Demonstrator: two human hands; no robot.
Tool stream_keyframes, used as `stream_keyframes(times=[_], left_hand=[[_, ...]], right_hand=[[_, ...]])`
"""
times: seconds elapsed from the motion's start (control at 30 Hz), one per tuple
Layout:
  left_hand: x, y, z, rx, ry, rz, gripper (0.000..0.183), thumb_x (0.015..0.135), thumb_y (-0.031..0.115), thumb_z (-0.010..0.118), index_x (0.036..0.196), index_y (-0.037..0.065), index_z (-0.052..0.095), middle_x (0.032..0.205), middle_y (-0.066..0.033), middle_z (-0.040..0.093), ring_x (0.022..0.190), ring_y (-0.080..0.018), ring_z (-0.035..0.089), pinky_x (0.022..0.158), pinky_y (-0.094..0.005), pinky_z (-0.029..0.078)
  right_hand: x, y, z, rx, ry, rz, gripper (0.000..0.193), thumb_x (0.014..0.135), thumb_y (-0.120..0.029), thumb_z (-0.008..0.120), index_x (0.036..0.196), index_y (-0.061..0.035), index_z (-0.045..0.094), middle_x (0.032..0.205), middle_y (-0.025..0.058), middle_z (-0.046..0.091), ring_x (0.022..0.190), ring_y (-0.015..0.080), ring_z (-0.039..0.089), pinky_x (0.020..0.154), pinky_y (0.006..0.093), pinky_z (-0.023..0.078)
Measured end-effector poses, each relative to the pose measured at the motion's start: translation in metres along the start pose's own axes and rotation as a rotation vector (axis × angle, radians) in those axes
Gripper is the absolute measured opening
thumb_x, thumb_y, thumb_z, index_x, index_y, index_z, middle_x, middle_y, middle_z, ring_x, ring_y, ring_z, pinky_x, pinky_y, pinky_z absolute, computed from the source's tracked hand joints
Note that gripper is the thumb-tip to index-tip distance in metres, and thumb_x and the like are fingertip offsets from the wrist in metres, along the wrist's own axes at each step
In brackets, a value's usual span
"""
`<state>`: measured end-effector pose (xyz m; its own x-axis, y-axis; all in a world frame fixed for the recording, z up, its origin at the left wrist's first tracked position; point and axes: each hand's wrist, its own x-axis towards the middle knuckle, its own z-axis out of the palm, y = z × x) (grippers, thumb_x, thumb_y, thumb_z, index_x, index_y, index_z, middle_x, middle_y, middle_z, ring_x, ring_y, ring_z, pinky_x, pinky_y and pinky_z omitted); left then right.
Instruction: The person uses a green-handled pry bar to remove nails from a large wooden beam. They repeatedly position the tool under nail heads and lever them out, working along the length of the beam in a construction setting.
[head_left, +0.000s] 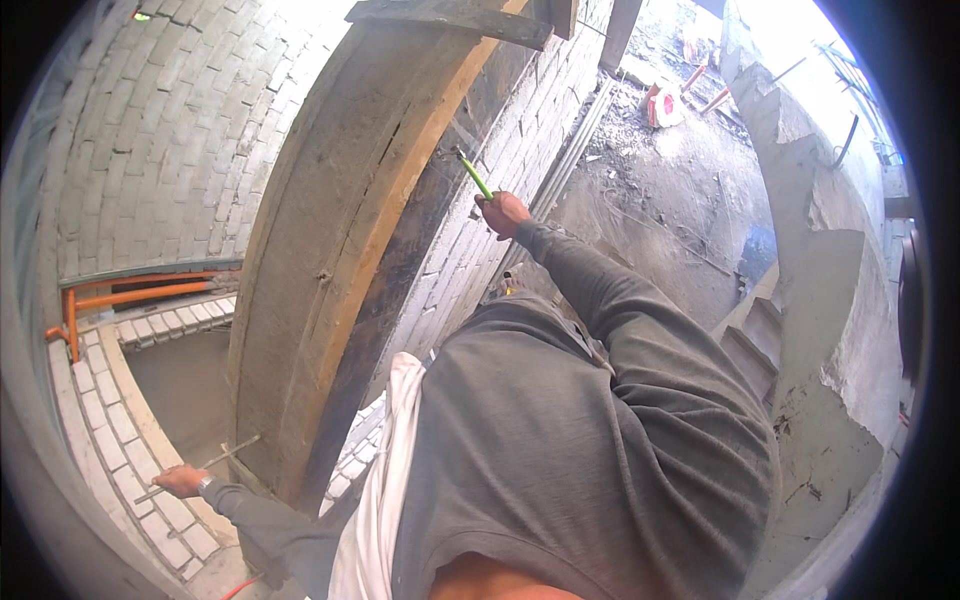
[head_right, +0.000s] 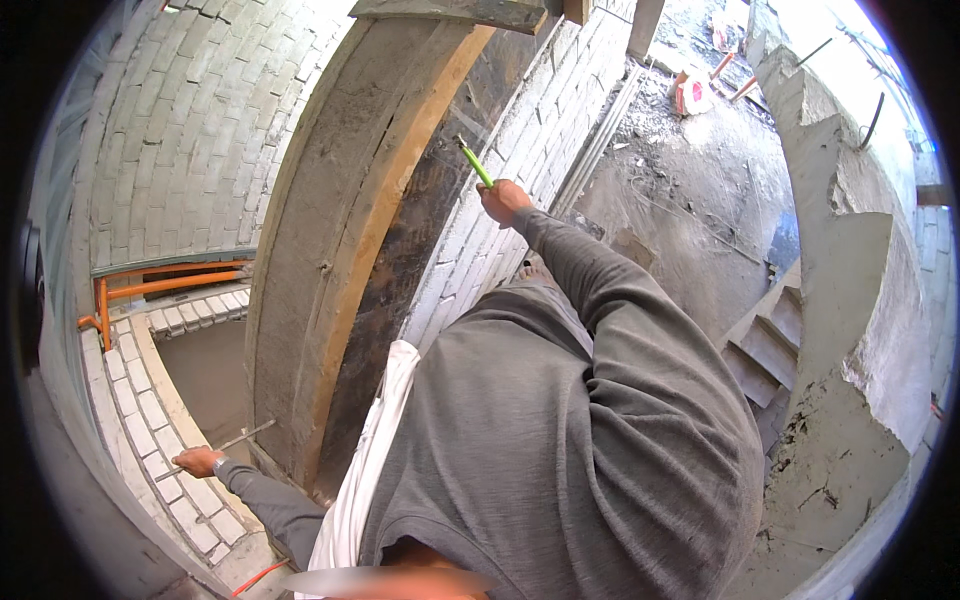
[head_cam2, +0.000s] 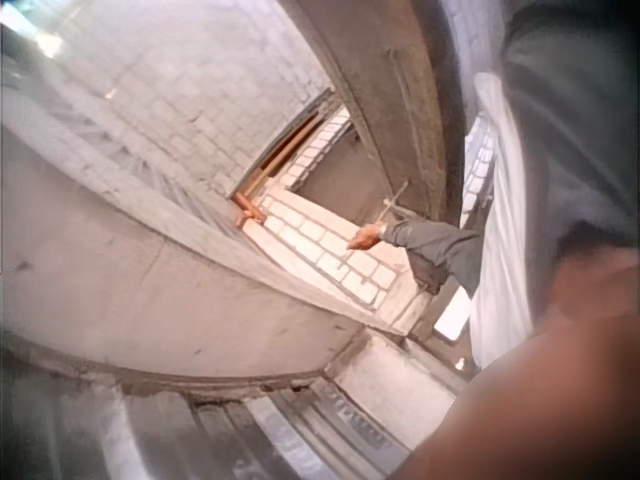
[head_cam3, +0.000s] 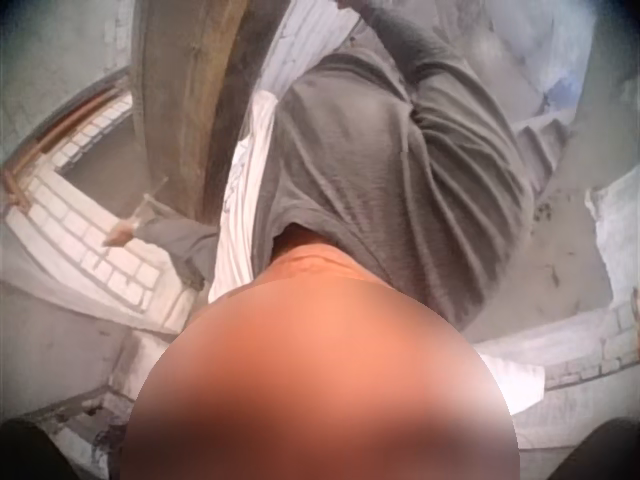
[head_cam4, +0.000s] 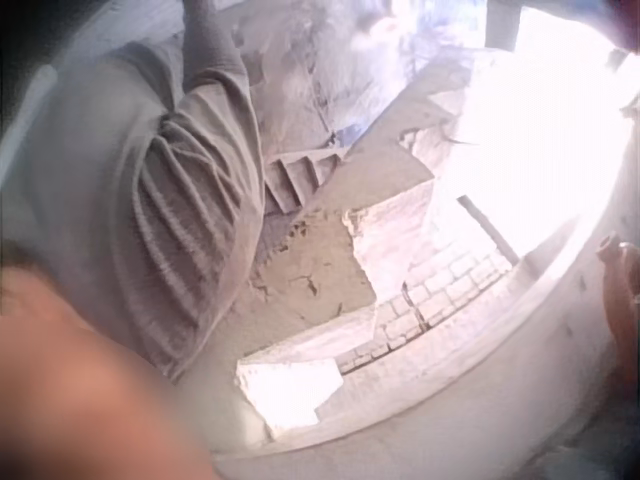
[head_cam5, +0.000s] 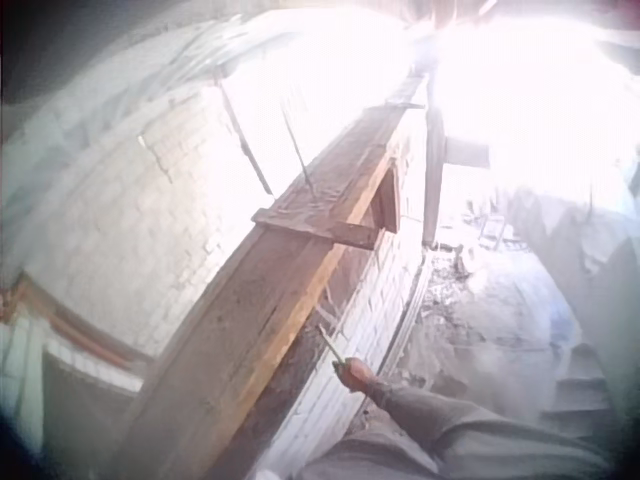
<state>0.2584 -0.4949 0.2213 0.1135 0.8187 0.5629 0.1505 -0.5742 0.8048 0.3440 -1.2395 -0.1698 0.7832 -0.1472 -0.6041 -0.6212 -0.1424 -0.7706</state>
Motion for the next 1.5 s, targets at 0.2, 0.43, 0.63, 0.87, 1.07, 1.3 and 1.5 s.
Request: stream_keyframes(times=[0.2, 0.43, 0.63, 0.87, 1.07, 1.3, 1.5], left_hand=[[-0.014, 0.013, -0.005, -0.097, -0.065, -0.082, 0.039, 0.105, 0.041, 0.046, 0.090, 0.007, 0.059, 0.074, -0.0010, 0.053, 0.057, -0.0154, 0.054, 0.045, -0.0316, 0.044], [0.017, -0.017, -0.009, 0.013, -0.060, 0.070, 0.039, 0.102, 0.041, 0.052, 0.091, 0.006, 0.064, 0.078, -0.0026, 0.058, 0.059, -0.0169, 0.058, 0.050, -0.0328, 0.049], [0.028, -0.024, -0.009, 0.190, -0.074, 0.176, 0.026, 0.106, 0.023, 0.040, 0.095, 0.003, 0.051, 0.070, -0.0082, 0.058, 0.052, -0.0202, 0.061, 0.045, -0.0378, 0.053], [-0.014, 0.011, -0.006, -0.003, -0.057, 0.118, 0.036, 0.107, 0.029, 0.038, 0.084, 0.005, 0.051, 0.063, -0.0047, 0.053, 0.047, -0.0176, 0.053, 0.041, -0.0365, 0.048], [-0.025, 0.025, -0.004, -0.195, -0.044, -0.062, 0.048, 0.105, 0.043, 0.044, 0.073, 0.008, 0.051, 0.063, -0.0027, 0.048, 0.051, -0.0159, 0.046, 0.045, -0.0329, 0.042], [-0.029, 0.023, -0.009, -0.159, -0.093, -0.024, 0.042, 0.104, 0.043, 0.048, 0.079, 0.010, 0.049, 0.070, -0.0014, 0.048, 0.055, -0.0157, 0.047, 0.049, -0.0335, 0.043], [-0.034, 0.028, -0.009, -0.184, -0.116, -0.012, 0.041, 0.104, 0.042, 0.049, 0.076, 0.013, 0.046, 0.067, 0.0003, 0.046, 0.053, -0.0144, 0.044, 0.048, -0.0331, 0.039]], right_hand=[[-0.012, -0.031, -0.003, -0.299, 0.200, -0.124, 0.044, 0.102, -0.042, 0.049, 0.113, -0.0027, 0.065, 0.105, 0.0218, 0.072, 0.099, 0.0393, 0.069, 0.086, 0.0518, 0.052], [-0.012, -0.035, 0.004, -0.393, 0.220, -0.145, 0.040, 0.100, -0.043, 0.052, 0.110, -0.0060, 0.061, 0.100, 0.0208, 0.071, 0.099, 0.0395, 0.069, 0.085, 0.0499, 0.052], [-0.024, -0.044, 0.003, -0.454, 0.257, -0.158, 0.035, 0.099, -0.037, 0.055, 0.110, -0.0045, 0.060, 0.100, 0.0204, 0.071, 0.099, 0.0395, 0.069, 0.088, 0.0497, 0.051], [-0.027, -0.055, 0.015, -0.380, 0.229, -0.104, 0.037, 0.099, -0.035, 0.054, 0.112, -0.0012, 0.061, 0.100, 0.0218, 0.071, 0.100, 0.0404, 0.069, 0.088, 0.0499, 0.051], [-0.026, -0.057, 0.020, -0.397, 0.306, -0.052, 0.036, 0.097, -0.032, 0.057, 0.112, -0.0005, 0.062, 0.101, 0.0236, 0.071, 0.100, 0.0404, 0.069, 0.087, 0.0504, 0.052], [-0.028, -0.058, 0.025, -0.350, 0.300, -0.091, 0.035, 0.097, -0.031, 0.056, 0.110, 0.0011, 0.063, 0.102, 0.0253, 0.071, 0.098, 0.0418, 0.069, 0.086, 0.0507, 0.053], [-0.005, -0.040, 0.021, -0.381, 0.260, -0.207, 0.034, 0.098, -0.031, 0.055, 0.102, 0.0016, 0.064, 0.094, 0.0257, 0.071, 0.084, 0.0398, 0.071, 0.075, 0.0473, 0.056]])
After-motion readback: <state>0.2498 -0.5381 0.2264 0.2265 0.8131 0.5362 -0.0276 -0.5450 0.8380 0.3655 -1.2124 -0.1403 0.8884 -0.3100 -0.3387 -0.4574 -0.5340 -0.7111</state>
